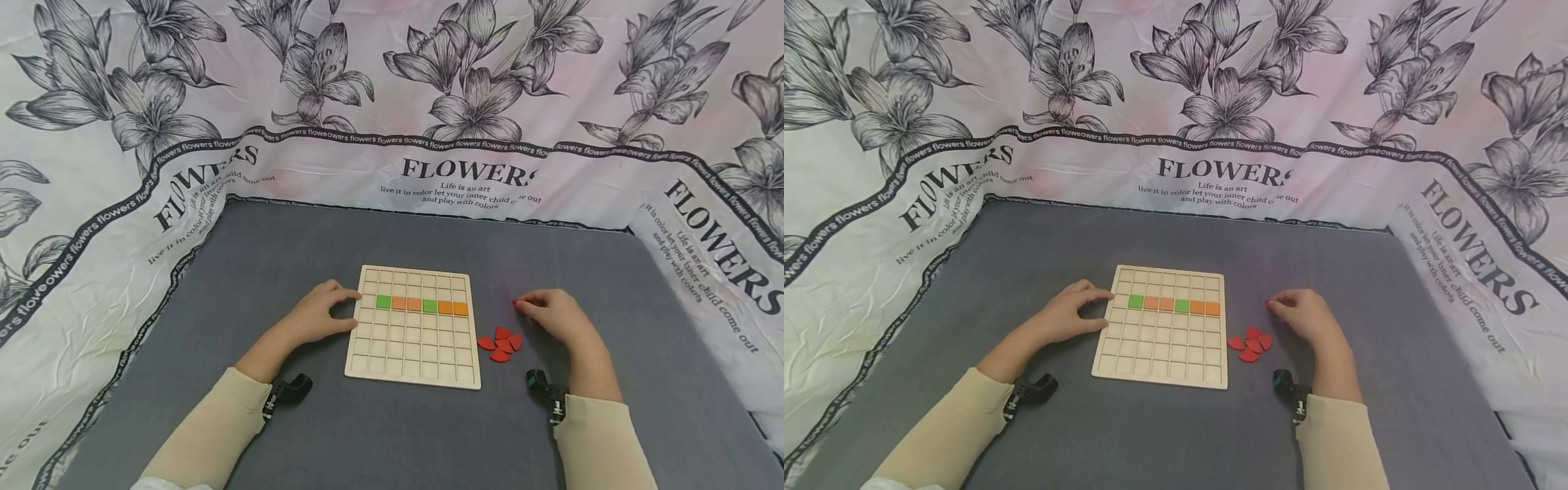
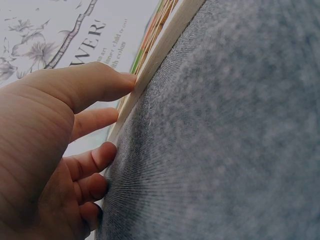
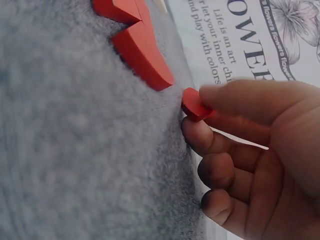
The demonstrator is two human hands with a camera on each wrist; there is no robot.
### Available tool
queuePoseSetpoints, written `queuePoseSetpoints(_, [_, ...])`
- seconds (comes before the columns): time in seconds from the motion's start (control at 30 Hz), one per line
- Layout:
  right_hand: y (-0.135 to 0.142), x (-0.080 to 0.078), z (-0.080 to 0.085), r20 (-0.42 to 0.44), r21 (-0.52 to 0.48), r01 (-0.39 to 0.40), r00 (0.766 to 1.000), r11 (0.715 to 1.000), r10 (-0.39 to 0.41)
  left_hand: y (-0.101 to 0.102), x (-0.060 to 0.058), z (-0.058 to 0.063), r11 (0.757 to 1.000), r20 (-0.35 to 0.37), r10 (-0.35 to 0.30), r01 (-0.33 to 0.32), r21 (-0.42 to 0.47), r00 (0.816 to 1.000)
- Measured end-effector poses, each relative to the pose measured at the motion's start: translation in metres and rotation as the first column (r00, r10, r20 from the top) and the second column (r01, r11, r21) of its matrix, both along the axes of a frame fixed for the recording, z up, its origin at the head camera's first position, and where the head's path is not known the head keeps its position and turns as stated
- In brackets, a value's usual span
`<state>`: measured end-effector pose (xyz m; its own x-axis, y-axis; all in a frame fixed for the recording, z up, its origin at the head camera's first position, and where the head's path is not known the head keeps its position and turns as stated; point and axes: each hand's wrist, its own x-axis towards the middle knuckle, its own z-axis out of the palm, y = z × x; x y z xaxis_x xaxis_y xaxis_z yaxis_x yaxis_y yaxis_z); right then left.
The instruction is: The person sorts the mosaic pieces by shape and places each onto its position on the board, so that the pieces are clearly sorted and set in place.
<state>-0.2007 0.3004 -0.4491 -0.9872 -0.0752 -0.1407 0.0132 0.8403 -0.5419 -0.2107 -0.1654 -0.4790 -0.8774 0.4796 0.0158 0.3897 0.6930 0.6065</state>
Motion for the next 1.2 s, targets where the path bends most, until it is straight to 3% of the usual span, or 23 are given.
queuePoseSetpoints(0.57, [0.004,0.0,0.001,0.021,-0.052,0.01,1.0,0.999,-0.009,-0.002,0.001,0.001,1.0,-0.001,-0.004,0.004,-0.008,1.0])
queuePoseSetpoints(0.77, [-0.002,0.004,0.017,0.007,-0.131,0.031,1.0,0.991,-0.031,-0.001,0.002,0.0,1.0,-0.003,0.0,0.0,-0.004,1.0])
queuePoseSetpoints(1.2, [-0.033,0.007,0.047,-0.064,-0.205,0.032,0.997,0.978,-0.046,0.001,0.001,0.001,1.0,0.001,0.004,-0.004,-0.011,1.0])
